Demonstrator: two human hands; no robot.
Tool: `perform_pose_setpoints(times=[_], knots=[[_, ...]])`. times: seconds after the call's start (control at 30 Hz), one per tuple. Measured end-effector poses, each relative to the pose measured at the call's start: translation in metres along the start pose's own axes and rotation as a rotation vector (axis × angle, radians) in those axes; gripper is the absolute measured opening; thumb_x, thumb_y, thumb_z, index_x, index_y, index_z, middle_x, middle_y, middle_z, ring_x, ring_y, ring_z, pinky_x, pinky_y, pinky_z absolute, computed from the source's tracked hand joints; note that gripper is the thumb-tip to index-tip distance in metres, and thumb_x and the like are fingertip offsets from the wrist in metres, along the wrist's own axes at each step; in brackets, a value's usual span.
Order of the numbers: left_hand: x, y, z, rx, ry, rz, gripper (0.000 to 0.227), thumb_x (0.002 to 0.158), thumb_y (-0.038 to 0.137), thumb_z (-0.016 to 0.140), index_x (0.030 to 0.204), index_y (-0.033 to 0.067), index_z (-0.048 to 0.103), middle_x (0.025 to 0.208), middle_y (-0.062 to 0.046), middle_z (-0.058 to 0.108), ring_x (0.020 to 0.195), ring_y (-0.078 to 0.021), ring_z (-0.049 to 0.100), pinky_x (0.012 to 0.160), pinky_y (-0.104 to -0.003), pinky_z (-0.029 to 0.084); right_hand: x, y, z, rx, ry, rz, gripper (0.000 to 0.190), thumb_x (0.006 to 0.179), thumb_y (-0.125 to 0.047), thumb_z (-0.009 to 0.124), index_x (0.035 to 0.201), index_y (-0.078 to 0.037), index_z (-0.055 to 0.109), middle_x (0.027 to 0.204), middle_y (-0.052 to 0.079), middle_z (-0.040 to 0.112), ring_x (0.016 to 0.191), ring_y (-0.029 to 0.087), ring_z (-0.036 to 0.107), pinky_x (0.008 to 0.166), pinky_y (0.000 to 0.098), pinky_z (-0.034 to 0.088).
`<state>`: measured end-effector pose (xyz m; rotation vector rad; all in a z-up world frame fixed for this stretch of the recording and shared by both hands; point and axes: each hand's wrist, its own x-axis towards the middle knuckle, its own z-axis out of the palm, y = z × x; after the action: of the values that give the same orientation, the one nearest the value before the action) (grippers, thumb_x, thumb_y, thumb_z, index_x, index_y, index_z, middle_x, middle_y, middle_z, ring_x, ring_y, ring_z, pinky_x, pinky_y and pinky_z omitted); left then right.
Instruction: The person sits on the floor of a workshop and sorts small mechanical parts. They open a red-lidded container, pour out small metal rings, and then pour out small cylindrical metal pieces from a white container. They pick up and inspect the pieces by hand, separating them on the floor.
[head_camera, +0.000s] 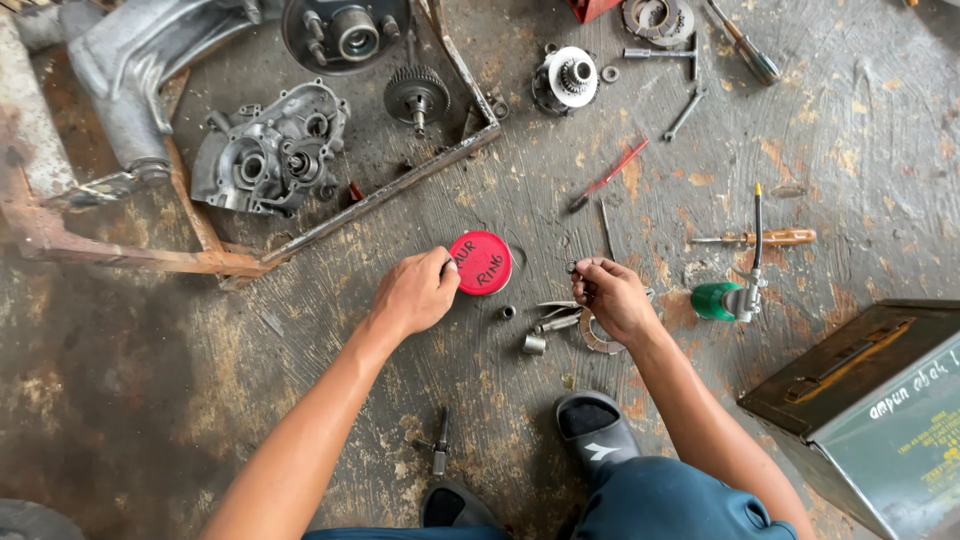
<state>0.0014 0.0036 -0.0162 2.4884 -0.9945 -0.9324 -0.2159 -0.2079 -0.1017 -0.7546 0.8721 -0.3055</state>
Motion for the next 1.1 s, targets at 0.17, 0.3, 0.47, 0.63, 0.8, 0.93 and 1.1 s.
perform_pose_setpoints(times=[0.17, 0.3, 0.47, 0.63, 0.8, 0.93, 1.1], knots=[[-0.002, 0.007, -0.003, 0.014, -0.008, 0.006, 0.038, 0.097, 0.036, 0.042, 0.107, 0.0095, 0.068, 0.104, -0.018, 0.073, 0.101, -0.041, 0.07, 0.083, -0.052, 0.056, 0.001, 0.001, -0.001, -0.013, 0.0, -0.032, 0.009, 0.097, -0.008, 0.068, 0.102, -0.002, 0.065, 0.083, 0.012, 0.063, 0.068, 0.017, 0.063, 0.063, 0.0263, 0.05], [-0.009, 0.02, -0.012, 0.034, -0.025, 0.035, 0.038, 0.098, 0.034, 0.043, 0.111, 0.0098, 0.068, 0.108, -0.017, 0.073, 0.104, -0.0406, 0.069, 0.085, -0.051, 0.056, 0.001, 0.0, 0.0, -0.028, 0.002, -0.052, 0.008, 0.097, -0.009, 0.068, 0.101, -0.004, 0.064, 0.083, 0.011, 0.064, 0.068, 0.017, 0.063, 0.062, 0.0259, 0.05], [-0.007, 0.015, -0.007, 0.035, -0.019, 0.063, 0.038, 0.099, 0.032, 0.044, 0.117, 0.0088, 0.069, 0.11, -0.017, 0.073, 0.104, -0.0389, 0.07, 0.083, -0.049, 0.057, 0.002, 0.0, 0.003, -0.026, -0.003, -0.062, 0.008, 0.098, -0.009, 0.067, 0.102, -0.004, 0.064, 0.083, 0.012, 0.063, 0.066, 0.017, 0.063, 0.062, 0.0267, 0.05], [-0.002, 0.006, 0.001, 0.037, -0.036, 0.064, 0.039, 0.099, 0.031, 0.045, 0.121, 0.0078, 0.067, 0.113, -0.016, 0.072, 0.105, -0.0381, 0.07, 0.084, -0.049, 0.057, 0.001, 0.0, 0.006, -0.031, -0.003, -0.066, 0.007, 0.098, -0.008, 0.068, 0.101, -0.003, 0.064, 0.082, 0.011, 0.064, 0.065, 0.016, 0.063, 0.061, 0.0261, 0.049], [0.002, 0.0, 0.003, 0.043, -0.026, 0.088, 0.038, 0.099, 0.031, 0.048, 0.119, 0.0081, 0.069, 0.109, -0.016, 0.072, 0.104, -0.0381, 0.07, 0.083, -0.048, 0.058, 0.005, 0.001, 0.009, -0.053, 0.013, -0.072, 0.008, 0.097, -0.01, 0.068, 0.101, -0.004, 0.064, 0.082, 0.01, 0.064, 0.064, 0.016, 0.063, 0.06, 0.026, 0.049], [0.001, -0.001, 0.002, 0.039, -0.016, 0.081, 0.038, 0.099, 0.032, 0.048, 0.12, 0.0092, 0.069, 0.109, -0.015, 0.072, 0.103, -0.0365, 0.071, 0.082, -0.047, 0.058, 0.009, 0.004, 0.009, -0.064, 0.021, -0.073, 0.009, 0.097, -0.01, 0.068, 0.102, -0.004, 0.064, 0.082, 0.01, 0.064, 0.064, 0.016, 0.063, 0.06, 0.0257, 0.049], [0.0, 0.004, -0.001, 0.04, -0.023, 0.113, 0.037, 0.099, 0.032, 0.047, 0.12, 0.0103, 0.069, 0.109, -0.017, 0.071, 0.105, -0.0389, 0.069, 0.085, -0.05, 0.058, 0.012, 0.007, 0.008, -0.078, 0.041, -0.064, 0.009, 0.096, -0.01, 0.069, 0.101, -0.004, 0.064, 0.082, 0.01, 0.064, 0.063, 0.015, 0.063, 0.059, 0.0258, 0.049]])
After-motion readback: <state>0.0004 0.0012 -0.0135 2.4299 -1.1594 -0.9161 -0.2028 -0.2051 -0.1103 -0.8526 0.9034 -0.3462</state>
